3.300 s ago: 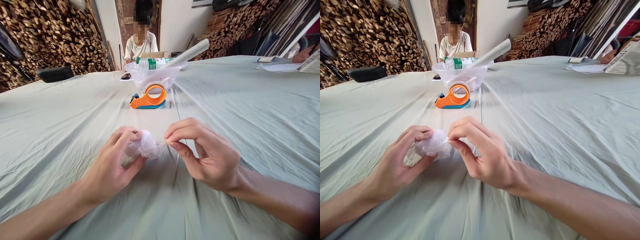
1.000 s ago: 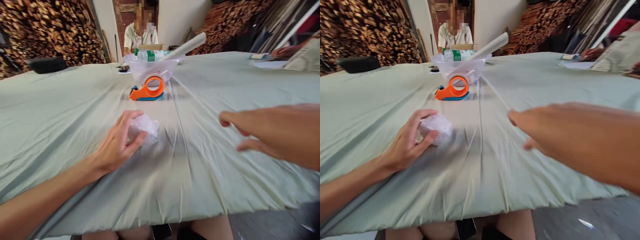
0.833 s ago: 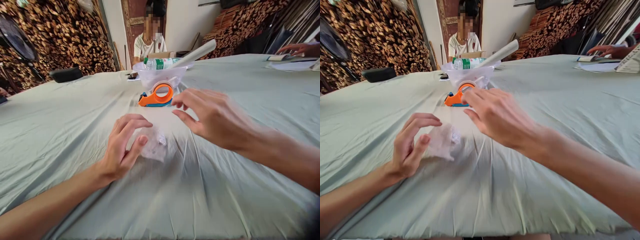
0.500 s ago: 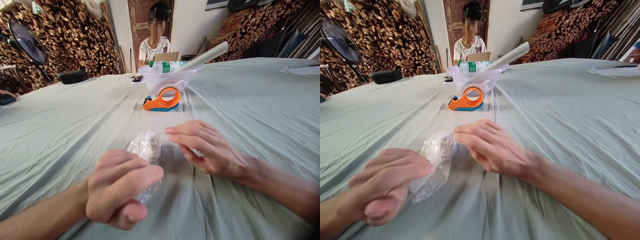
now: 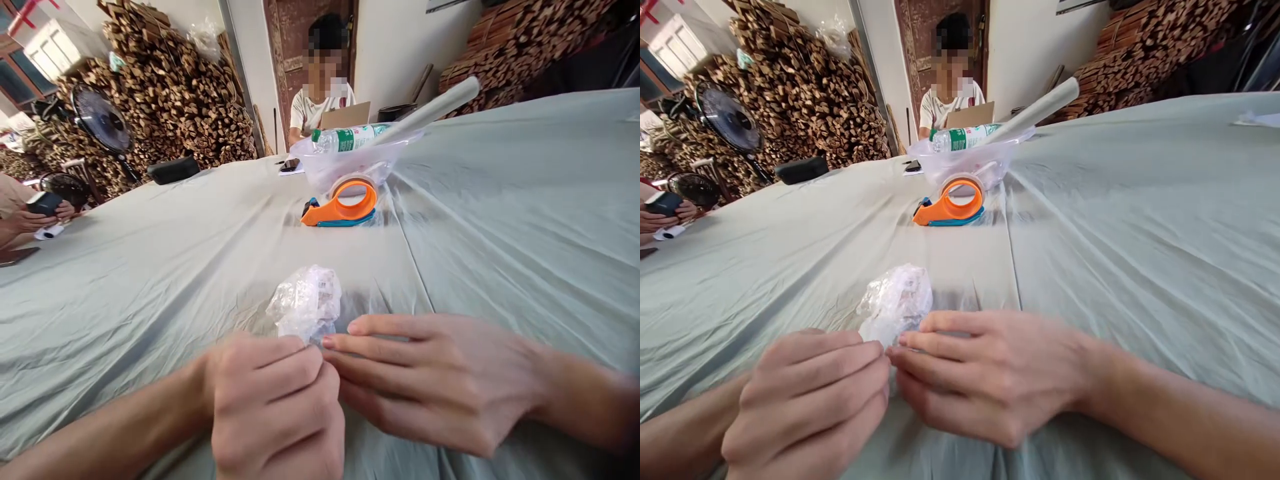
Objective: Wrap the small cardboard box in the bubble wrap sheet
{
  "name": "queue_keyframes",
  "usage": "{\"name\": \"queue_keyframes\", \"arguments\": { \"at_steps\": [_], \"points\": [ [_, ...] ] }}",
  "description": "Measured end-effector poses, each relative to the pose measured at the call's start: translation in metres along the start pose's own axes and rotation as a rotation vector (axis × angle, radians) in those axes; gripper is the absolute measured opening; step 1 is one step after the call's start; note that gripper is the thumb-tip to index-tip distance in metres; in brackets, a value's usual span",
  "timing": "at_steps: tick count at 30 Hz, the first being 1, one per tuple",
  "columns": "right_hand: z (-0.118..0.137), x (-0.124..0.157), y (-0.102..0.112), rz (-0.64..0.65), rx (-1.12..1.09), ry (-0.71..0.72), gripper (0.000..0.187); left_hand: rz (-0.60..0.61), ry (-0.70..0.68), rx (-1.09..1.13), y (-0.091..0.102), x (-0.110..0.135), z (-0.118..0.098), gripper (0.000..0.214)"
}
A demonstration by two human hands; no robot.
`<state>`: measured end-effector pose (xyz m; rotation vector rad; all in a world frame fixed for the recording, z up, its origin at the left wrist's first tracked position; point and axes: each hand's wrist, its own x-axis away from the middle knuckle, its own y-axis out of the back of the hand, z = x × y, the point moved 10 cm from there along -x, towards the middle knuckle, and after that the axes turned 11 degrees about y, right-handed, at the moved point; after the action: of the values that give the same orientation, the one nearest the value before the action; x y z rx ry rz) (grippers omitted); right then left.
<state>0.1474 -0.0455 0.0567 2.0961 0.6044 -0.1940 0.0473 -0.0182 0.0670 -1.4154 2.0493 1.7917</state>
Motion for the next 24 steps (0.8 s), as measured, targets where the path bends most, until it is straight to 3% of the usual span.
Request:
{"name": "queue_keyframes", "arguments": {
  "at_steps": [1, 2, 3, 6, 7, 10, 14, 19, 23, 24],
  "points": [
    [-0.002, 0.0, -0.003, 0.006, -0.02, -0.031, 0.039, -0.1, -0.148, -0.12, 0.001, 0.013, -0.017, 0.024],
    [-0.005, 0.001, -0.007, 0.026, -0.032, -0.067, 0.043, -0.165, -0.2, -0.209, -0.002, 0.023, -0.025, 0.025],
    [-0.006, 0.002, -0.011, 0.059, -0.034, -0.094, 0.047, -0.197, -0.113, -0.272, -0.006, 0.027, -0.019, 0.028],
    [-0.009, 0.008, -0.025, 0.182, -0.015, -0.15, 0.052, -0.246, -0.089, -0.227, -0.008, 0.028, -0.013, 0.036],
    [-0.01, 0.01, -0.027, 0.205, -0.007, -0.171, 0.05, -0.173, -0.106, -0.198, -0.012, 0.022, -0.009, 0.041],
    [-0.017, 0.019, -0.028, 0.229, 0.03, -0.25, 0.044, -0.066, -0.342, -0.049, -0.006, 0.005, -0.014, 0.068],
    [-0.031, 0.035, -0.028, 0.243, 0.131, -0.391, 0.045, -0.1, -0.19, -0.115, 0.003, -0.026, 0.011, 0.057],
    [-0.047, 0.055, -0.02, 0.208, 0.236, -0.591, 0.041, -0.197, 0.038, -0.409, -0.002, -0.034, 0.036, 0.042],
    [-0.051, 0.061, -0.017, 0.201, 0.263, -0.625, 0.041, -0.12, 0.199, -0.654, -0.009, -0.036, 0.062, 0.013],
    [-0.051, 0.061, -0.016, 0.197, 0.263, -0.625, 0.042, -0.071, 0.223, -0.717, -0.014, -0.036, 0.069, 0.015]
  ]
}}
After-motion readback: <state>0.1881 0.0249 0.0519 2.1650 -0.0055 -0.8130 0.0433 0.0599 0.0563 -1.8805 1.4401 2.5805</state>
